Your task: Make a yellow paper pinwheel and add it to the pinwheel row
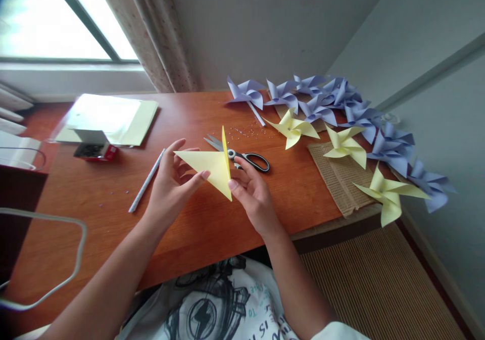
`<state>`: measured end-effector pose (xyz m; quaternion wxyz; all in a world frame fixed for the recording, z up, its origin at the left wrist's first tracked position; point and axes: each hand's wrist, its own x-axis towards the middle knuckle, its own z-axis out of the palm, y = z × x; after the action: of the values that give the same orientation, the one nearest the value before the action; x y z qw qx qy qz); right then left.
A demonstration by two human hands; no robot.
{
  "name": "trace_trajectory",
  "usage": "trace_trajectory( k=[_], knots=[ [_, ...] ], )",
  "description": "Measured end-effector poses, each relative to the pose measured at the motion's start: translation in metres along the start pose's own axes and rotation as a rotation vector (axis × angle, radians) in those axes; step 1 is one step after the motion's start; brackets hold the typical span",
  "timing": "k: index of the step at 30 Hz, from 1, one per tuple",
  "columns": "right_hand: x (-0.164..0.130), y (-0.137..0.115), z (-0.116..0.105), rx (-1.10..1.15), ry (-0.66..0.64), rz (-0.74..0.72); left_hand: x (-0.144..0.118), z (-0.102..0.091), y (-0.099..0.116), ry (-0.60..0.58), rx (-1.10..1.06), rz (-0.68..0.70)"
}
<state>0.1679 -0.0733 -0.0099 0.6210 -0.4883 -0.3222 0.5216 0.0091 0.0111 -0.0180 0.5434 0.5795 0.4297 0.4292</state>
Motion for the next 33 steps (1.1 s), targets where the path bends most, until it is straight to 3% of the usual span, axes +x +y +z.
trace_trajectory(
  k=[3, 6, 8, 10, 14, 19, 25, 30, 33],
  knots=[
    [0.000, -0.001, -0.003, 0.003, 0.018, 0.029, 0.000, -0.003, -0.004, 0.067, 0.326, 0.203],
    [0.000, 0.000, -0.006, -0.017, 0.015, 0.068, -0.001, -0.004, -0.005, 0.008, 0.654, 0.396],
    [0.000, 0.001, -0.007, -0.027, 0.020, 0.077, -0.002, -0.002, -0.004, -0.088, 0.722, 0.474],
    [0.000, 0.002, -0.007, -0.044, 0.027, 0.070, -0.004, 0.001, -0.004, -0.177, 0.655, 0.510],
    [0.000, 0.004, -0.006, -0.138, 0.002, 0.046, -0.009, 0.006, -0.006, -0.250, 0.580, 0.512],
    [0.001, 0.006, -0.004, -0.304, -0.018, -0.096, -0.012, 0.006, -0.004, -0.226, 0.619, 0.490],
    [0.001, 0.004, 0.000, -0.698, -0.058, -0.305, -0.012, 0.001, -0.002, -0.275, 0.501, 0.345],
    [-0.002, 0.003, 0.002, -0.820, -0.021, -0.362, -0.012, 0.001, 0.002, -0.200, 0.459, 0.300],
    [-0.004, 0.000, -0.001, -0.913, -0.136, -0.438, -0.011, 0.001, 0.005, -0.141, 0.460, 0.274]
  ],
)
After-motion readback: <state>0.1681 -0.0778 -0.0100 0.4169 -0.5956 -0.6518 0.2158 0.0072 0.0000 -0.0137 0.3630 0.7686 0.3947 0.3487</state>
